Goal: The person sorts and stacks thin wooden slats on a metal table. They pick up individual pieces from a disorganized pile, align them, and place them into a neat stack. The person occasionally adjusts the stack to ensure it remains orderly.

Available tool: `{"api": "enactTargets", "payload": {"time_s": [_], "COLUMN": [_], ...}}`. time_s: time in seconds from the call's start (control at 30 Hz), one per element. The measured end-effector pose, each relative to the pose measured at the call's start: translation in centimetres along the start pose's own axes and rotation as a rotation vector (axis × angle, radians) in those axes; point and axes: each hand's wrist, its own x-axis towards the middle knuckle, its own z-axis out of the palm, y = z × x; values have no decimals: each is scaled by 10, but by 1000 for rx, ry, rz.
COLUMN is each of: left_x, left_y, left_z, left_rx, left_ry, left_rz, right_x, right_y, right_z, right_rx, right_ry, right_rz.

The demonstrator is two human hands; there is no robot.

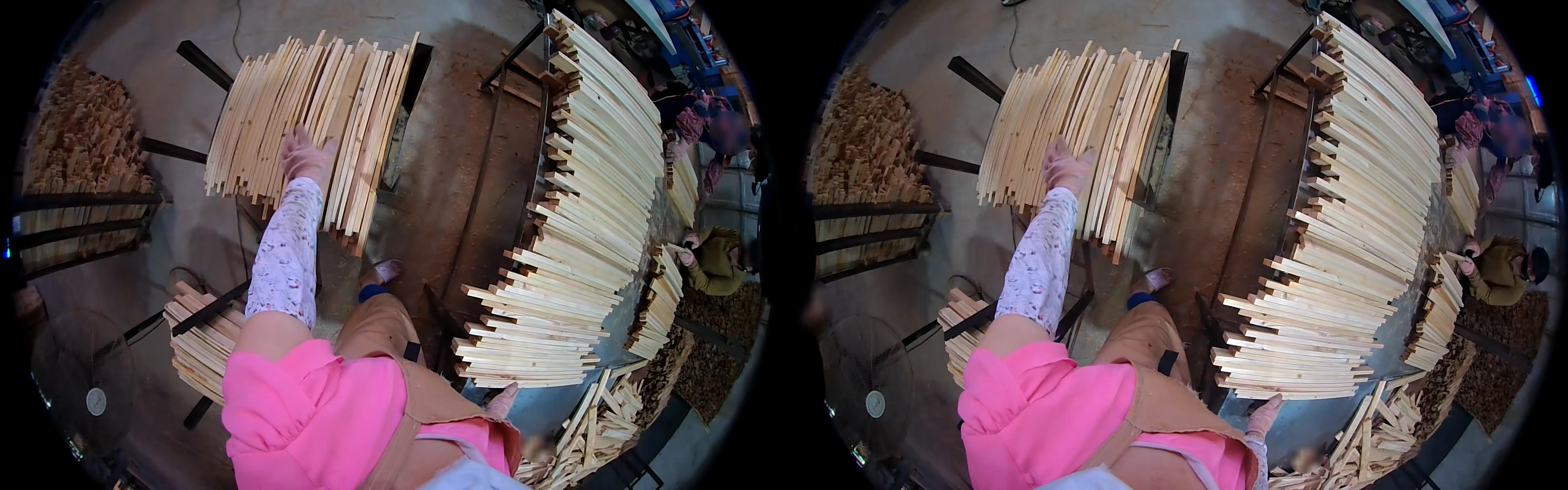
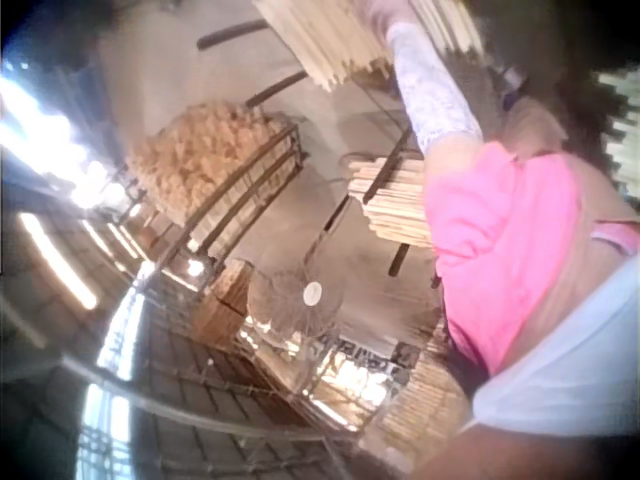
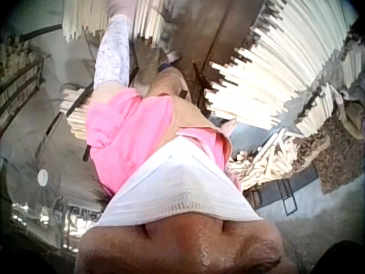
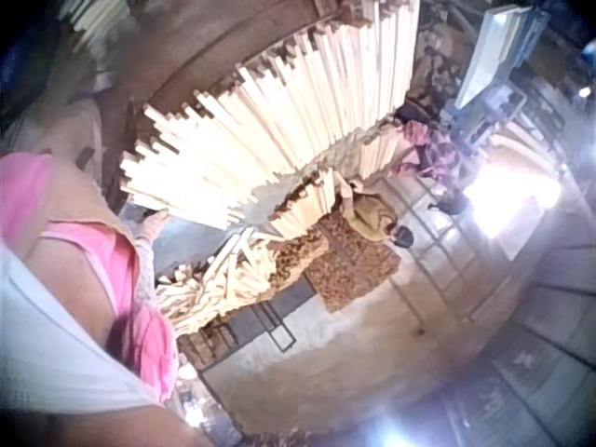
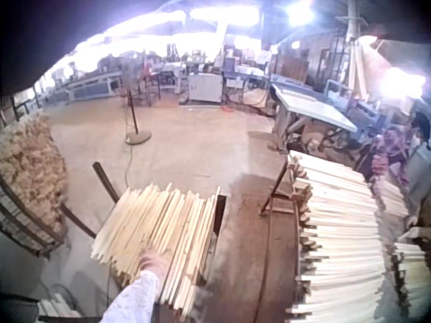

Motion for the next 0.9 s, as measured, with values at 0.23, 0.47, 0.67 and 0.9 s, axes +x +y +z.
{"api": "enactTargets", "payload": {"time_s": [0.23,0.47,0.67,0.9], "left_x": [-1,-5,17,14], "left_y": [6,4,-38,7], "left_z": [-29,5,41,40], "left_rx": [-33,-26,129,43], "left_ry": [-204,-111,40,85], "left_rz": [-43,1,46,390], "right_x": [6,-2,15,-27], "right_y": [-10,12,-98,-111], "right_z": [18,36,-6,-31], "right_rx": [433,538,20,498], "right_ry": [80,48,70,-88], "right_rz": [301,140,130,425]}}
